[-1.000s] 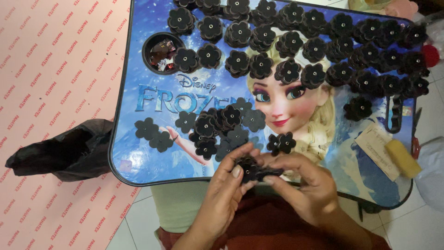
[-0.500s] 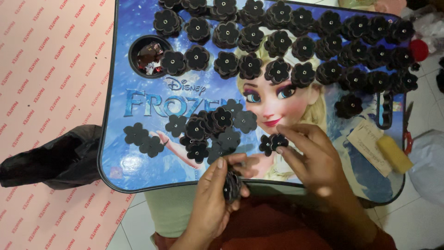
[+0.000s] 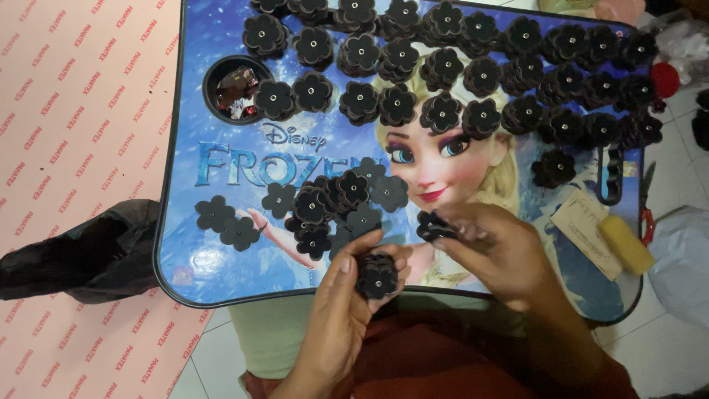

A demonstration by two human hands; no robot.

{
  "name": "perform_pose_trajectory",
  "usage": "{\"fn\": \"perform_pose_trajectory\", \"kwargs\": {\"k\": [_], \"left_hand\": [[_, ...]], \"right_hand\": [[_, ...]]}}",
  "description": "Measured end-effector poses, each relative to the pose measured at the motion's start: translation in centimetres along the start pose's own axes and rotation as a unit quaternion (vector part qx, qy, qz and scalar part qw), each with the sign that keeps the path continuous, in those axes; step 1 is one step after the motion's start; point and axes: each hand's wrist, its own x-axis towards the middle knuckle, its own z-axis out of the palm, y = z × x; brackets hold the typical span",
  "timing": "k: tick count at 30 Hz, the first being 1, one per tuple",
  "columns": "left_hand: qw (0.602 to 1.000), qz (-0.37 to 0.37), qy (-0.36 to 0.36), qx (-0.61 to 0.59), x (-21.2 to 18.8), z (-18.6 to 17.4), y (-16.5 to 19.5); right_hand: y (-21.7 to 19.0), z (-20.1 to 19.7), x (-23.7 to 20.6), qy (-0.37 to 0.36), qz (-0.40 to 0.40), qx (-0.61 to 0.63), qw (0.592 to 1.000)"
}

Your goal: The person repeatedly picks up small black flower-shaped components with central holes from a tray and stacks them by hand. The components are handled one at a time and placed into growing stacks on the tray. No tools are used.

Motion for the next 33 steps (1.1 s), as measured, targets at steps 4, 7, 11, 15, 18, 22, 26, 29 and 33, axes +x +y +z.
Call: {"fn": "perform_pose_trajectory", "kwargs": {"k": [4, 7, 11, 15, 18, 22, 26, 29, 33], "left_hand": [[1.000, -0.007, -0.022, -0.012, -0.2, 0.2, 0.0], [1.000, -0.006, -0.019, -0.010, -0.3, 0.0, 0.0], [1.000, -0.014, -0.025, -0.005, -0.2, 0.0, 0.0], [0.999, -0.011, -0.032, -0.004, 0.0, 0.1, -0.1], [0.999, -0.019, -0.034, 0.001, 0.1, 0.2, -0.1], [0.999, -0.027, -0.033, 0.005, 0.1, 0.3, -0.3], [0.999, -0.042, -0.024, 0.016, 0.2, 0.2, -0.8], [0.996, -0.025, -0.037, 0.076, 0.2, 0.2, -1.1], [0.997, -0.074, -0.025, -0.020, 0.4, 0.3, -1.0]], "right_hand": [[-0.4, 0.6, 0.8, 0.039, -0.112, -0.143, 0.983], [-0.6, 1.0, 1.0, 0.032, -0.102, -0.131, 0.986], [-1.0, 1.3, 0.2, 0.033, 0.015, -0.106, 0.994], [-1.4, 1.4, -1.6, 0.029, -0.019, 0.018, 0.999], [-1.8, 1.6, -2.8, -0.033, -0.087, 0.106, 0.990], [-2.3, 2.2, -3.7, -0.074, -0.128, 0.019, 0.989], [-2.7, 2.7, -3.7, -0.047, -0.127, 0.012, 0.991], [-2.9, 2.7, -3.5, -0.013, -0.184, -0.040, 0.982], [-2.9, 2.3, -3.4, -0.032, -0.223, -0.058, 0.973]]}}
